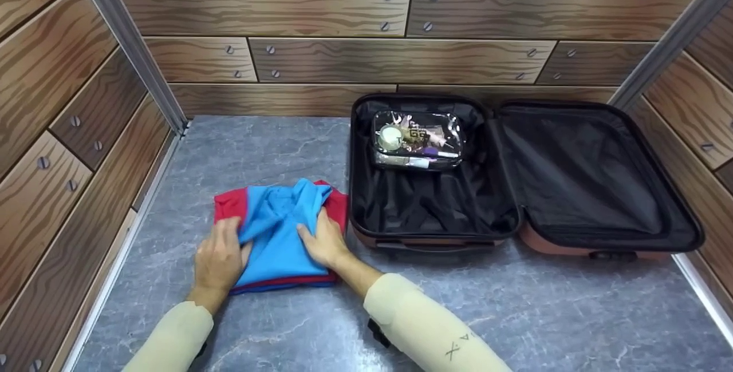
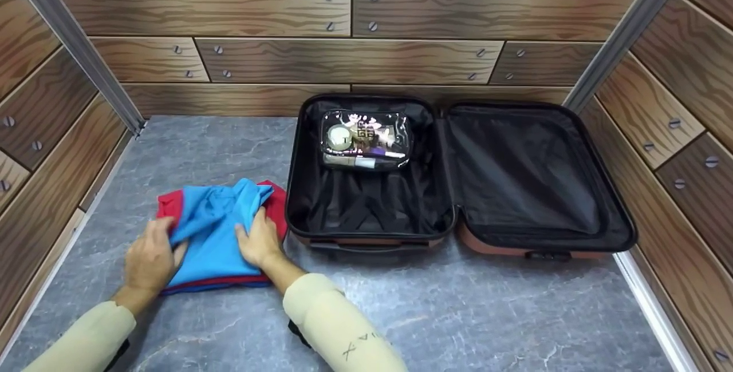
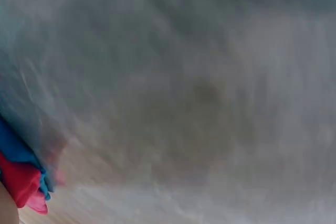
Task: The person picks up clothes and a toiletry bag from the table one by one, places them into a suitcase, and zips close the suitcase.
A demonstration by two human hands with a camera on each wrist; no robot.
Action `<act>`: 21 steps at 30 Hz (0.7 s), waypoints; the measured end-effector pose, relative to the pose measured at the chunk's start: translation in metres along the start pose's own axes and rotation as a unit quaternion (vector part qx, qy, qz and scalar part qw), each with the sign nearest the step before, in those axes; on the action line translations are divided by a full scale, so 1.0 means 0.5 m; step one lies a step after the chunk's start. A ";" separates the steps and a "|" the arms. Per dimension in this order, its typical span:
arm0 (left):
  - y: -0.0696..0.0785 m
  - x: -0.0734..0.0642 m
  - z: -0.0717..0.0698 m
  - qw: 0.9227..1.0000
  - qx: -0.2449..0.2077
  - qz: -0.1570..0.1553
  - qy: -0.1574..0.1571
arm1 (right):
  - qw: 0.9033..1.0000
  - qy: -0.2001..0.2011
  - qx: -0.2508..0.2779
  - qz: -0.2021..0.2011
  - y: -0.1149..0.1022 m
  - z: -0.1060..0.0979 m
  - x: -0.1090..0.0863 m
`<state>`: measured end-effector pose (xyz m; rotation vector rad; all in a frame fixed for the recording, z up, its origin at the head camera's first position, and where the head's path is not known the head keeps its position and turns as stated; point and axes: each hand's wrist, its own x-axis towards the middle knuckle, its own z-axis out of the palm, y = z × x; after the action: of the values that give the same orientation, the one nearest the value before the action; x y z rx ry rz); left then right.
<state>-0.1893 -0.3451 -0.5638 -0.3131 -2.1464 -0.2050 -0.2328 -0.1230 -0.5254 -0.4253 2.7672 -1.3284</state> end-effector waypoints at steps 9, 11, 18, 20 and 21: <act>0.002 0.010 0.004 0.993 0.033 -0.104 -0.042 | 1.000 -0.003 -0.004 0.001 0.003 -0.004 0.003; 0.000 0.018 0.001 0.990 0.037 -0.123 -0.066 | 1.000 -0.003 -0.003 0.001 0.004 -0.004 0.003; 0.009 0.085 -0.016 0.951 0.014 -0.240 -0.193 | 1.000 -0.016 0.003 0.006 0.002 -0.002 -0.001; 0.018 0.100 -0.017 0.938 0.023 -0.272 -0.215 | 1.000 -0.015 0.003 0.003 0.001 0.000 -0.002; 0.022 0.105 -0.016 0.935 0.030 -0.280 -0.217 | 1.000 -0.013 0.002 0.001 0.000 0.001 -0.002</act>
<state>-0.2079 -0.3289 -0.5152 0.3352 -2.6354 -0.4238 -0.2321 -0.1230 -0.5259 -0.4368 2.7417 -1.3186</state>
